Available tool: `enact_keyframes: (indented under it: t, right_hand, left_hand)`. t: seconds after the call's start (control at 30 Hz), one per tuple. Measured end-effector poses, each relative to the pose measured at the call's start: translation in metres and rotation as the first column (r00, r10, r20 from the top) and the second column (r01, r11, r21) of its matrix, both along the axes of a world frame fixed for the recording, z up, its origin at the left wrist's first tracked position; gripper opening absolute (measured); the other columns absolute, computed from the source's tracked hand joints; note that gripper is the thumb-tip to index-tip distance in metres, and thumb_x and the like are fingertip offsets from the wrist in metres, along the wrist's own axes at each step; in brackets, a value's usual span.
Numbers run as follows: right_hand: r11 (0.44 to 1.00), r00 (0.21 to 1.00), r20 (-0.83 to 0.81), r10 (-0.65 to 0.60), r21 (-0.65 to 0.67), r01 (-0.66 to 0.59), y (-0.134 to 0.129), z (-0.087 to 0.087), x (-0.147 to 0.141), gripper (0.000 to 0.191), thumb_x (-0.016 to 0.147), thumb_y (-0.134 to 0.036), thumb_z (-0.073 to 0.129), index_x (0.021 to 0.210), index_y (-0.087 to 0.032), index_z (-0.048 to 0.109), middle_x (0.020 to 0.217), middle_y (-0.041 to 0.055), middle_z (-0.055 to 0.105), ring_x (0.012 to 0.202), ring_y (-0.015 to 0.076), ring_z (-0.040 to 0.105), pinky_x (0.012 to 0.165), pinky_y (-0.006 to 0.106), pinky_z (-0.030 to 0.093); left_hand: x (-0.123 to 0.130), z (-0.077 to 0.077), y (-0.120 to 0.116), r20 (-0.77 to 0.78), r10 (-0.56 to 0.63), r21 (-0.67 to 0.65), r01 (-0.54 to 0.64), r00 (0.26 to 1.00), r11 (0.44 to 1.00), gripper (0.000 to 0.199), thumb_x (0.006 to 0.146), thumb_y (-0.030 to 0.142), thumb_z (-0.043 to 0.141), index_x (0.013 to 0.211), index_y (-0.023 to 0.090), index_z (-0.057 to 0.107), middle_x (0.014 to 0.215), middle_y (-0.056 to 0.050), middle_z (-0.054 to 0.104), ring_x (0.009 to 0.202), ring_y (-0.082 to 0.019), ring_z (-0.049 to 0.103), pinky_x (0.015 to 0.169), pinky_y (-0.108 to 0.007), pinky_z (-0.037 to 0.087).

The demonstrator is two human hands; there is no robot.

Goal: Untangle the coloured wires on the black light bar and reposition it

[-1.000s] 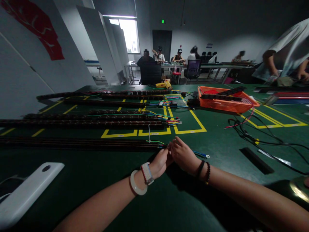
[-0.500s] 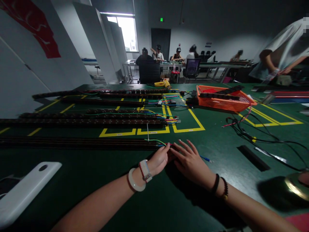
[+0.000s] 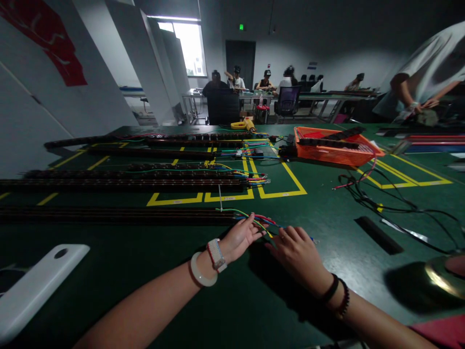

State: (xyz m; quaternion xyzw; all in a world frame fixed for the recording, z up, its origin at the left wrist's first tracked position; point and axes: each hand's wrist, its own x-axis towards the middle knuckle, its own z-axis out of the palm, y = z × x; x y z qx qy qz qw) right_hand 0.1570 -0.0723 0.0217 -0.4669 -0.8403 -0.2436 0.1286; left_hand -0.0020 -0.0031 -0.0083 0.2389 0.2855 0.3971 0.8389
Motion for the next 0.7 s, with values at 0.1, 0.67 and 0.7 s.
enact_keyframes:
  t: [0.1,0.67,0.7]
  right_hand:
    - [0.999,0.999,0.035,-0.032,-0.019,0.032,0.000,-0.005,-0.005,0.007,0.076,-0.020,0.067,0.071,-0.020,0.062,0.072,0.0040,0.059,0.073,0.0207,0.044,0.066,0.034,0.025]
    - [0.980,0.930,-0.328,-0.164,-0.158,0.117,0.110,0.002,0.038,0.024,0.089,-0.038,0.052,0.082,-0.021,0.066,0.077,0.0046,0.061,0.076,0.0187,0.051,0.069,0.031,0.031]
    - [0.978,0.925,-0.342,-0.165,-0.176,0.110,0.117,-0.005,0.040,0.024,0.088,-0.039,0.052,0.082,-0.020,0.067,0.077,0.0048,0.061,0.076,0.0188,0.051,0.069,0.030,0.031]
  left_hand:
    - [0.000,0.001,0.000,0.000,-0.002,-0.006,0.002,1.000,1.000,0.020,0.091,0.027,0.046,0.091,0.012,0.059,0.095,-0.013,0.068,0.092,-0.018,0.064,0.095,-0.039,0.043]
    - [-0.004,0.002,0.000,0.034,-0.013,-0.049,0.014,0.999,0.999,0.016,0.086,0.017,0.048,0.088,0.009,0.062,0.092,-0.014,0.068,0.094,-0.021,0.064,0.099,-0.041,0.041]
    - [-0.004,0.001,0.001,0.034,-0.009,-0.051,0.010,0.999,0.999,0.016,0.086,0.016,0.047,0.088,0.009,0.062,0.093,-0.014,0.068,0.094,-0.021,0.064,0.099,-0.042,0.041]
